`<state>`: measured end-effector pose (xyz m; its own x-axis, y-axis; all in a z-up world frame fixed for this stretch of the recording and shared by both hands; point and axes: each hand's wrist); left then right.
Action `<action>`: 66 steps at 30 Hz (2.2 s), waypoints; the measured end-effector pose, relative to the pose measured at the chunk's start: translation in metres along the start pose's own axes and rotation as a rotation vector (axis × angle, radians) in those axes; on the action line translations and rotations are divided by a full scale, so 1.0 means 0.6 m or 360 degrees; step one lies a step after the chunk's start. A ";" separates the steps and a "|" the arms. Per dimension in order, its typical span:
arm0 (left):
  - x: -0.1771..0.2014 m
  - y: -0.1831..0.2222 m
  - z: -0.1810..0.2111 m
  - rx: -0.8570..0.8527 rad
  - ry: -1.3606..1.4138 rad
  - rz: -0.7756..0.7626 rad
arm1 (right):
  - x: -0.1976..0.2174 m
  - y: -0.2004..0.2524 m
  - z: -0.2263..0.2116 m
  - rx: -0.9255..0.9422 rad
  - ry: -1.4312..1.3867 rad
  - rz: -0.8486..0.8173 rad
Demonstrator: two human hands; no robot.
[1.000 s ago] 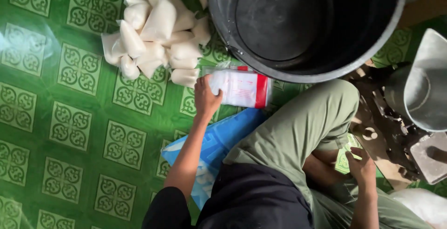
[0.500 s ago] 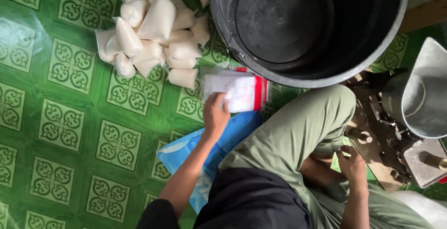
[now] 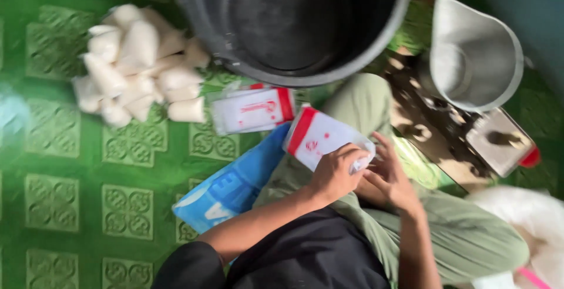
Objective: Manually filling small plastic bags with white powder using a scoop, weighing them on a digital scale, and sealing them with a heat sealer.
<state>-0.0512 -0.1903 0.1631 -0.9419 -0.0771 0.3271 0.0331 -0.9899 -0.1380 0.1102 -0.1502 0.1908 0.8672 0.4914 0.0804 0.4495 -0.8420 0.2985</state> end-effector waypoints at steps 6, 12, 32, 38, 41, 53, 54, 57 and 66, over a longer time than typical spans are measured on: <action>-0.037 -0.015 0.020 0.0565 0.0345 -0.0121 | -0.005 0.046 0.065 0.0247 -0.0857 0.0278; -0.058 -0.032 -0.022 0.1016 0.0719 -0.0368 | -0.016 0.056 0.083 0.0178 -0.1037 0.0684; -0.007 -0.098 0.050 0.0926 0.0782 -0.0373 | 0.063 0.052 -0.001 0.0084 -0.0023 0.1169; 0.024 -0.098 0.095 0.0858 0.0542 -0.0438 | 0.075 0.054 -0.076 0.0172 0.0643 0.0872; 0.014 -0.096 0.102 0.0841 0.0563 -0.0470 | 0.077 0.039 -0.094 0.0081 0.1048 0.0507; -0.013 -0.106 0.111 0.0843 0.0534 -0.0523 | 0.060 -0.020 0.051 -0.0231 0.1324 0.0518; -0.012 -0.106 0.112 0.0850 0.0535 -0.0525 | 0.059 -0.016 0.045 -0.0243 0.1319 0.0514; -0.009 -0.109 0.104 0.0846 0.0529 -0.0517 | 0.060 -0.006 0.042 -0.0212 0.1429 0.0539; -0.013 -0.115 0.108 0.0829 0.0524 -0.0492 | 0.065 0.049 -0.024 -0.0345 0.1800 0.0687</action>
<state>-0.0248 -0.1291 0.2306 -0.9837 0.1767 -0.0337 -0.1748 -0.8950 0.4103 0.1542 -0.1526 0.2166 0.2137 0.1893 0.9584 0.0334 -0.9819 0.1865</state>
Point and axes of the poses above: each hand's wrist, its own y-axis away from the middle knuckle, its own x-axis out of the back of the hand, z = x × y, and after that the axes turned 4 degrees about x, right-handed
